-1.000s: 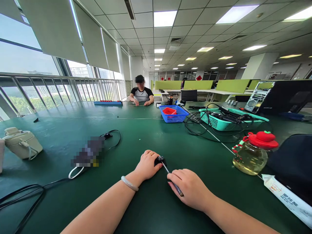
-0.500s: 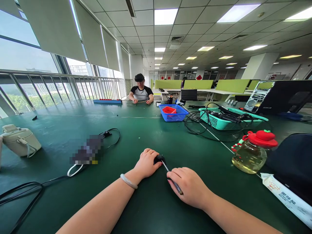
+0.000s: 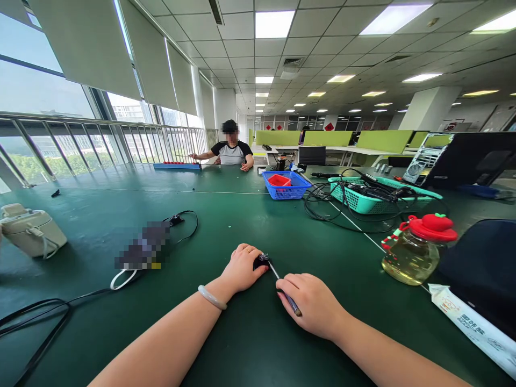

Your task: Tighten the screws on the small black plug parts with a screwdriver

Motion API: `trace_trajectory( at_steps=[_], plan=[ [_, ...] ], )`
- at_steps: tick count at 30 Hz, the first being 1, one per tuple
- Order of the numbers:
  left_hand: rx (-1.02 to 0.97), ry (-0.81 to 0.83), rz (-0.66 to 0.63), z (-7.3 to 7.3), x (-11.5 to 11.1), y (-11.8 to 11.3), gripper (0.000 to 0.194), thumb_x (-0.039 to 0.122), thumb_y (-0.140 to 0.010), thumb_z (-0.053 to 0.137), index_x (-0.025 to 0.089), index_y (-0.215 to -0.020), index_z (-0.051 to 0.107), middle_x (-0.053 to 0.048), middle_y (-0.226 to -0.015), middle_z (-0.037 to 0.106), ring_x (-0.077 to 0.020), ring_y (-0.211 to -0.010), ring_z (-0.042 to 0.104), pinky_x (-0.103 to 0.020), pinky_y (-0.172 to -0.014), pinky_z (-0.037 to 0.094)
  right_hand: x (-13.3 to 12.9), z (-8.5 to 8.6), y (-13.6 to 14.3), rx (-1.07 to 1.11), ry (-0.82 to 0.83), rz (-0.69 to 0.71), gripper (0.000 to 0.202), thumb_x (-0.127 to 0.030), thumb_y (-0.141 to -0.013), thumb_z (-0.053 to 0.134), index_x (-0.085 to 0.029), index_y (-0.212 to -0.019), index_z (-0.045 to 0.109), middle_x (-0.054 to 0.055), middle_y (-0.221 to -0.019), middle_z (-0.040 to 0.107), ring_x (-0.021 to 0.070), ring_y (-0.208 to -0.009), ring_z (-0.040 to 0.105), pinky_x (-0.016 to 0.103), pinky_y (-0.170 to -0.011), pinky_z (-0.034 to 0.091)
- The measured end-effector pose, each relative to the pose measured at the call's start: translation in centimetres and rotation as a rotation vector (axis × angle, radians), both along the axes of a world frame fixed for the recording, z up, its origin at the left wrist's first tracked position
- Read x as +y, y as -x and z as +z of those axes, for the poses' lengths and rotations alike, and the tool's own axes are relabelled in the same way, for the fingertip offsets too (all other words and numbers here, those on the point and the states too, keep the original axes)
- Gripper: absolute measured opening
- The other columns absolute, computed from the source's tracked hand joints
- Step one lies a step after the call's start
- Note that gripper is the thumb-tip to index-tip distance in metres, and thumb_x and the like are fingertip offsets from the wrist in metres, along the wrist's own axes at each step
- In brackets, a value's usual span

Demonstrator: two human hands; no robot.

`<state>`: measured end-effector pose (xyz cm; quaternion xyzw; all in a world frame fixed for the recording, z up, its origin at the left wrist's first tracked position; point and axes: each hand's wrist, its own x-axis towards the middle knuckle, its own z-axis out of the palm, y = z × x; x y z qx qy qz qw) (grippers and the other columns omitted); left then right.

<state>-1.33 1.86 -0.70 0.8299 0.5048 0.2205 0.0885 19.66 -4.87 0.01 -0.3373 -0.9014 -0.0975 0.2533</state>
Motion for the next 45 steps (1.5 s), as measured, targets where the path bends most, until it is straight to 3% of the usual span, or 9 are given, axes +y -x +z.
trace_trajectory(
  at_steps=[45],
  plan=[
    [0.013, 0.005, -0.003, -0.18, 0.09, 0.01, 0.03, 0.035, -0.083, 0.062, 0.023, -0.111, 0.065, -0.006, -0.119, 0.066, -0.0288, -0.122, 0.046, -0.047, -0.105, 0.039, -0.12, 0.2, 0.15, -0.049, 0.037, 0.026, 0.013, -0.019, -0.092, 0.048, -0.02, -0.091, 0.06, 0.001, -0.078, 0.062, 0.0144, -0.063, 0.052, 0.03, -0.059, 0.031]
  ],
)
